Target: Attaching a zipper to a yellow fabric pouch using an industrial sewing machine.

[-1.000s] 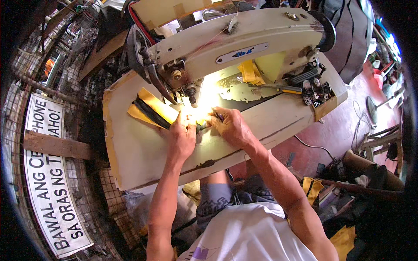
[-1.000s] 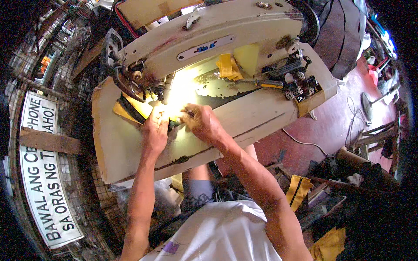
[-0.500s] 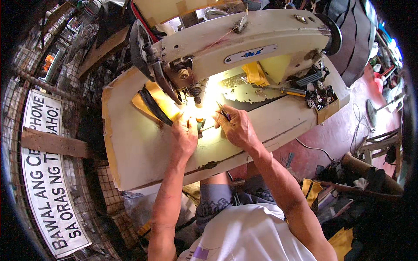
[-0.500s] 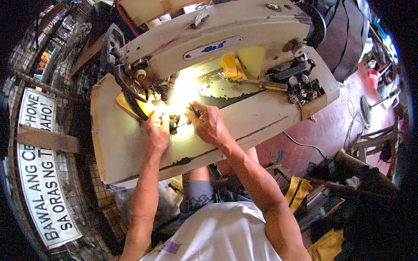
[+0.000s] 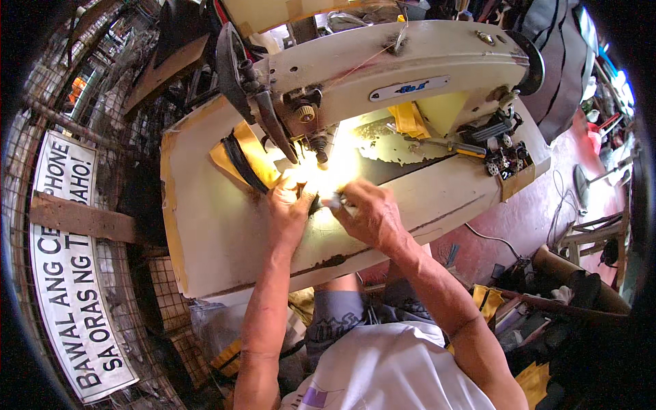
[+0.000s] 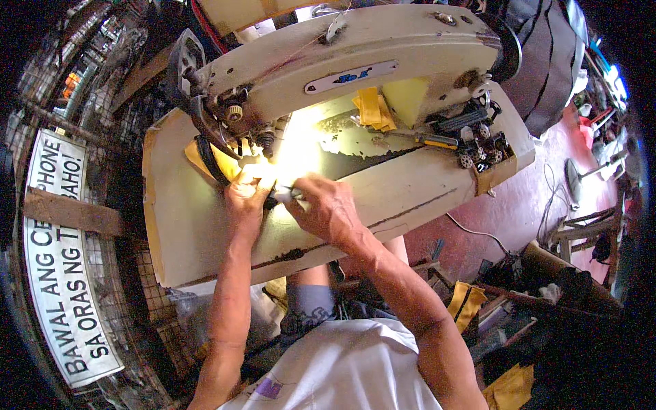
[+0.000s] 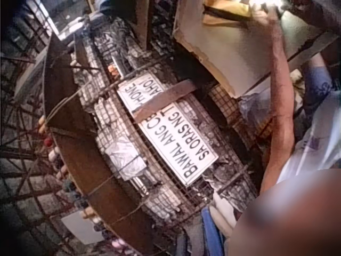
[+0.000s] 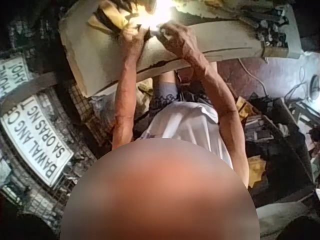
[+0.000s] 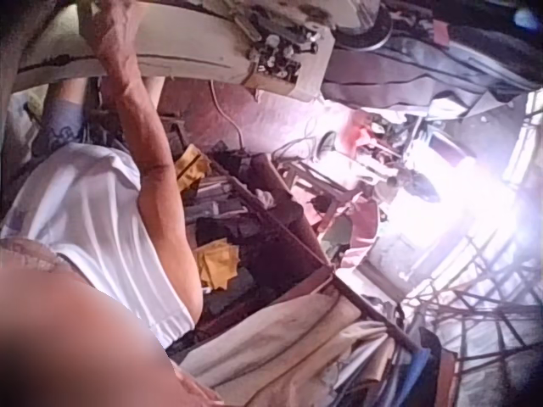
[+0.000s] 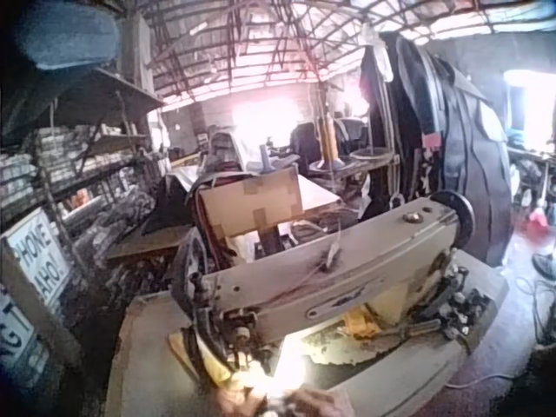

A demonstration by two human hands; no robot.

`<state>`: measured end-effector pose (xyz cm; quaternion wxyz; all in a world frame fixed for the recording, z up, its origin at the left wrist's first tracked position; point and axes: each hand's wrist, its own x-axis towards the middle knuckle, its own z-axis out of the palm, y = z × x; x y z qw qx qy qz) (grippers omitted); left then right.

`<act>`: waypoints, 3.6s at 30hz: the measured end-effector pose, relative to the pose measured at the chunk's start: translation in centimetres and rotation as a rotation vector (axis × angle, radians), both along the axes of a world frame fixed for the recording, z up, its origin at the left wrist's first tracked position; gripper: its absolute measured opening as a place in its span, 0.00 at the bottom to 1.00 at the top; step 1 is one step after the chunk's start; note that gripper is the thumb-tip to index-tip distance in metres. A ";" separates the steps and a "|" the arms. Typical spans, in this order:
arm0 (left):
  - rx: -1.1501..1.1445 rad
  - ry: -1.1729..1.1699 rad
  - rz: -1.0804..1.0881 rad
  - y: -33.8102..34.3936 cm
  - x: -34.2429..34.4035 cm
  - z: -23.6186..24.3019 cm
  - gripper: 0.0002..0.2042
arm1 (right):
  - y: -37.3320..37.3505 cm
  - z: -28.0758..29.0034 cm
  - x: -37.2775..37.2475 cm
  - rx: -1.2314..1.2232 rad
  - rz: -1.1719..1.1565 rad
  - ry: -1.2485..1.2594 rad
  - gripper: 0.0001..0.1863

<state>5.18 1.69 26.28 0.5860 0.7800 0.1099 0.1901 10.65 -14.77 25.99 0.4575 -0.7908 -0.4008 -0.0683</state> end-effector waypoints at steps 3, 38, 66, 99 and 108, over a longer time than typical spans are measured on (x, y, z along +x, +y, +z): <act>-0.301 -0.064 -0.014 0.2 -0.1 -0.5 0.05 | 0.4 0.5 0.1 -0.118 -0.240 0.060 0.17; -0.374 0.022 -0.139 -0.6 -0.5 0.4 0.05 | 0.2 0.8 1.0 0.149 -0.104 0.273 0.11; -0.137 0.085 -0.170 0.1 -0.9 -0.9 0.03 | 0.4 0.5 1.3 0.265 -0.162 0.451 0.15; -0.010 -0.078 -0.064 -2.1 0.2 -0.9 0.21 | 0.1 -0.1 1.3 -0.007 -0.215 0.257 0.10; 0.072 -0.063 0.015 -1.9 0.2 -1.5 0.18 | 0.6 -0.6 1.0 0.013 -0.179 0.062 0.11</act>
